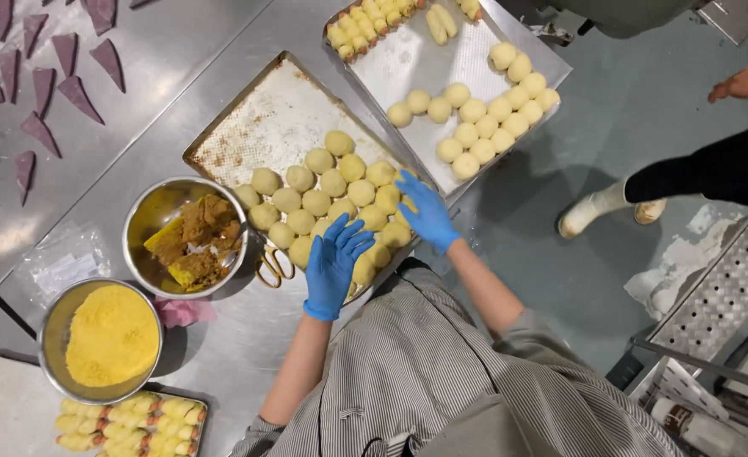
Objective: Filling dough balls with a savory mixture and coating them in breadcrumbs.
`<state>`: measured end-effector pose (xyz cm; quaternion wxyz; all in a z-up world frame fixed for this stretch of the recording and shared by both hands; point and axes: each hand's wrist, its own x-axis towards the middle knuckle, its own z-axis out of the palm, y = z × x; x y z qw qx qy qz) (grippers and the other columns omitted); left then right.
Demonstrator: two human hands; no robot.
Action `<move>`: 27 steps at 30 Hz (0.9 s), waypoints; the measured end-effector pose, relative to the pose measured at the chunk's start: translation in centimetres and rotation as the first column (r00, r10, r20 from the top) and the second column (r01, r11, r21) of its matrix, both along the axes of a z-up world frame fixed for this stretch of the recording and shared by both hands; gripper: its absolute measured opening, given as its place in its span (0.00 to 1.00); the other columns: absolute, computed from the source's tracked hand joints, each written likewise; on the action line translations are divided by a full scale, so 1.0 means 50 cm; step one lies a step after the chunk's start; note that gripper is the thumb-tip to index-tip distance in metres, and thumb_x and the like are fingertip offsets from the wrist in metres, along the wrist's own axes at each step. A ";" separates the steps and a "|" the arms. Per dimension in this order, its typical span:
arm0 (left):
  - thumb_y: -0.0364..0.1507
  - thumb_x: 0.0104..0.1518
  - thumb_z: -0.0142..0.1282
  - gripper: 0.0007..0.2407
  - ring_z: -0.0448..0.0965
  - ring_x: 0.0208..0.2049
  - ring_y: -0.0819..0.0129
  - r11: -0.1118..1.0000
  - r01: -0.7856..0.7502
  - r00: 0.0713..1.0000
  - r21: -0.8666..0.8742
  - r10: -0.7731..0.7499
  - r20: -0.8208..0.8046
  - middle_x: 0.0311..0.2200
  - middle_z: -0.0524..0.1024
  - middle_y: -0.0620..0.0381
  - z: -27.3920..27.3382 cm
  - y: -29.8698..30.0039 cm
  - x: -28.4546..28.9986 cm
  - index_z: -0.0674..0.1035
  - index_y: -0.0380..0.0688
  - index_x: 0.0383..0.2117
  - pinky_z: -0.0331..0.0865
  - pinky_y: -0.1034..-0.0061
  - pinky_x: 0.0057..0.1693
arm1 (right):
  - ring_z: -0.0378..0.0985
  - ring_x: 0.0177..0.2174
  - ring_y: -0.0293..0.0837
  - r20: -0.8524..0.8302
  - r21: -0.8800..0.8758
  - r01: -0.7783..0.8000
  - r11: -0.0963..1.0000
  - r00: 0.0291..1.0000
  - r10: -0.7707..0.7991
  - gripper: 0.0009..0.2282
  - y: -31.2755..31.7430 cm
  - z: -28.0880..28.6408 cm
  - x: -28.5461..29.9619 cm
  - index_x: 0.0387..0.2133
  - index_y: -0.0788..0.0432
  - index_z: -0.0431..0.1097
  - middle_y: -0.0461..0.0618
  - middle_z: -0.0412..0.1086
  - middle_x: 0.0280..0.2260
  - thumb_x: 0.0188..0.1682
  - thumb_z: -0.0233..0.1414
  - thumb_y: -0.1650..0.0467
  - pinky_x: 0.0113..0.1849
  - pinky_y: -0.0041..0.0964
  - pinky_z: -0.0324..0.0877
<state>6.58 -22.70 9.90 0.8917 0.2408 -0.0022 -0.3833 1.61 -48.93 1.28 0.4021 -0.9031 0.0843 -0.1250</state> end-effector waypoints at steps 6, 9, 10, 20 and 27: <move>0.37 0.70 0.44 0.17 0.79 0.44 0.61 0.875 -0.217 0.972 0.432 0.152 0.181 0.47 0.78 0.49 -0.130 -0.083 0.011 0.75 0.36 0.55 0.73 0.65 0.52 | 0.77 0.37 0.51 0.069 0.057 0.406 0.912 0.910 -0.410 0.15 -0.346 0.026 0.007 0.51 0.62 0.73 0.59 0.73 0.37 0.50 0.52 0.77 0.44 0.42 0.72; 0.35 0.69 0.44 0.15 0.79 0.42 0.63 0.833 -0.258 0.966 0.490 0.204 0.161 0.44 0.78 0.51 -0.107 -0.148 0.008 0.76 0.37 0.52 0.74 0.67 0.49 | 0.77 0.41 0.52 0.184 0.007 0.333 0.943 0.926 -0.328 0.13 -0.497 -0.040 0.047 0.48 0.64 0.73 0.59 0.73 0.42 0.50 0.51 0.78 0.45 0.43 0.71; 0.35 0.69 0.44 0.15 0.79 0.42 0.63 0.825 -0.266 0.964 0.499 0.220 0.151 0.44 0.78 0.51 -0.102 -0.156 -0.003 0.76 0.37 0.52 0.74 0.67 0.49 | 0.77 0.41 0.52 0.170 0.010 0.316 0.949 0.934 -0.313 0.13 -0.527 -0.061 0.063 0.48 0.64 0.73 0.59 0.73 0.42 0.50 0.51 0.78 0.45 0.43 0.71; 0.34 0.68 0.46 0.15 0.81 0.42 0.64 0.734 -0.348 0.937 0.584 0.281 0.206 0.45 0.79 0.52 -0.101 -0.167 0.016 0.76 0.36 0.53 0.75 0.68 0.50 | 0.73 0.48 0.60 0.087 -0.257 0.197 0.946 0.980 -0.180 0.15 -0.771 -0.169 0.294 0.49 0.61 0.73 0.60 0.71 0.48 0.47 0.56 0.79 0.50 0.48 0.69; 0.35 0.68 0.46 0.15 0.81 0.41 0.64 0.648 -0.441 0.891 0.621 0.397 0.219 0.45 0.80 0.51 -0.144 -0.113 -0.001 0.76 0.37 0.53 0.74 0.68 0.50 | 0.69 0.46 0.67 -0.126 -0.532 -0.008 0.846 0.990 -0.070 0.29 -0.910 -0.273 0.380 0.53 0.67 0.69 0.68 0.68 0.48 0.32 0.60 0.76 0.46 0.54 0.67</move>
